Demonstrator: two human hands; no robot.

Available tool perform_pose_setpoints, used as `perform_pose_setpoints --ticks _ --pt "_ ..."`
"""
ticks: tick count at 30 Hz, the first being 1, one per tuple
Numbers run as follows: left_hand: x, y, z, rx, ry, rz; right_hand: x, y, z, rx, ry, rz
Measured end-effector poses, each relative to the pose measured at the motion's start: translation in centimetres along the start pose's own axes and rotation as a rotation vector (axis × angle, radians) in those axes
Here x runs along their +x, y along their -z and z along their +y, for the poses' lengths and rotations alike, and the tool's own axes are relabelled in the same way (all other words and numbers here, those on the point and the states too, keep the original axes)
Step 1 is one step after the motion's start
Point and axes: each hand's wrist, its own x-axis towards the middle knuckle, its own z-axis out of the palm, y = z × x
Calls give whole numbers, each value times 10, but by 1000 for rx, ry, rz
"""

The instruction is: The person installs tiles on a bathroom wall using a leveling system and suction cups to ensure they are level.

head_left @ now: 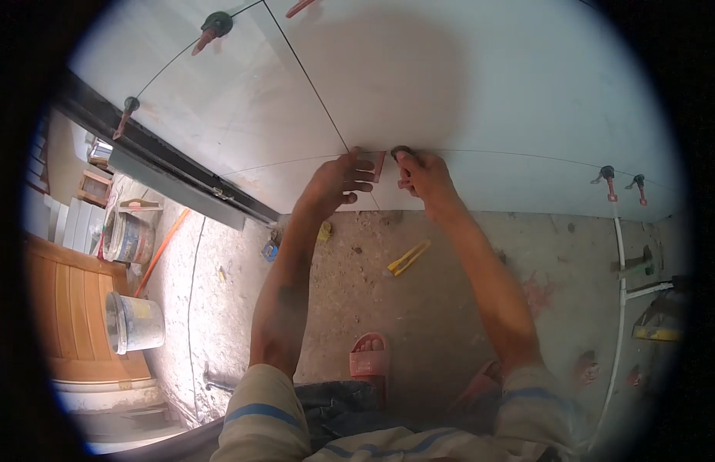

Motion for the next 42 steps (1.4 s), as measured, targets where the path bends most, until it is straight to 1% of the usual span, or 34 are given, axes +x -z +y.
perform_pose_setpoints --ticks 3,5,6,8,9,12,14,15,17,18,20,21,23,24,26,27,30,32,33,35,36,38,40,42 --pt "0 11 -6 60 -23 52 -1 -10 1 -20 21 10" --pt "2 19 -12 37 -25 64 -2 -25 14 -43 125 263" --pt "3 21 -15 26 -27 68 -3 -30 18 -50 124 266" --pt "4 20 -16 30 -28 69 -4 -40 21 -61 198 413" --pt "4 20 -15 34 -28 76 -4 -40 21 -56 198 424" --pt "11 25 -20 19 -49 31 -3 -27 19 -123 255 399" --pt "12 24 -19 51 -60 20 -1 -9 12 -22 127 124" --pt "11 28 -18 82 -67 21 0 -3 9 -19 128 116" --pt "5 29 -12 84 -64 35 -2 0 -2 108 53 -56" --pt "3 30 -14 79 -53 38 -4 -7 -2 103 41 -67" --pt "4 39 -21 67 -60 53 -9 -21 -2 107 -38 167" --pt "5 42 -24 74 -74 58 -8 -27 2 102 -45 165" --pt "11 49 -32 70 -61 56 -7 -35 10 77 63 293" --pt "15 51 -33 73 -54 53 -5 -37 15 82 63 306" --pt "21 47 -33 119 -59 58 -3 -41 23 -103 275 393" --pt "24 43 -31 154 -74 75 -4 -44 23 -107 280 406" --pt "29 29 -24 232 -59 14 -10 -46 13 -107 266 481" --pt "24 21 -22 265 -62 6 -11 -40 10 -19 209 355" --pt "23 20 -19 295 -67 13 -10 -34 9 -14 212 360" --pt "27 26 -22 298 -75 -8 -5 -20 11 137 -16 143" --pt "28 30 -25 294 -85 -26 -4 -14 12 140 -18 138" --pt "30 28 -23 316 -91 4 2 -3 6 92 11 -21" --pt "26 33 -25 334 -74 49 -1 0 2 112 -4 -30" --pt "28 38 -27 261 -45 82 -1 -17 9 119 -27 -34"
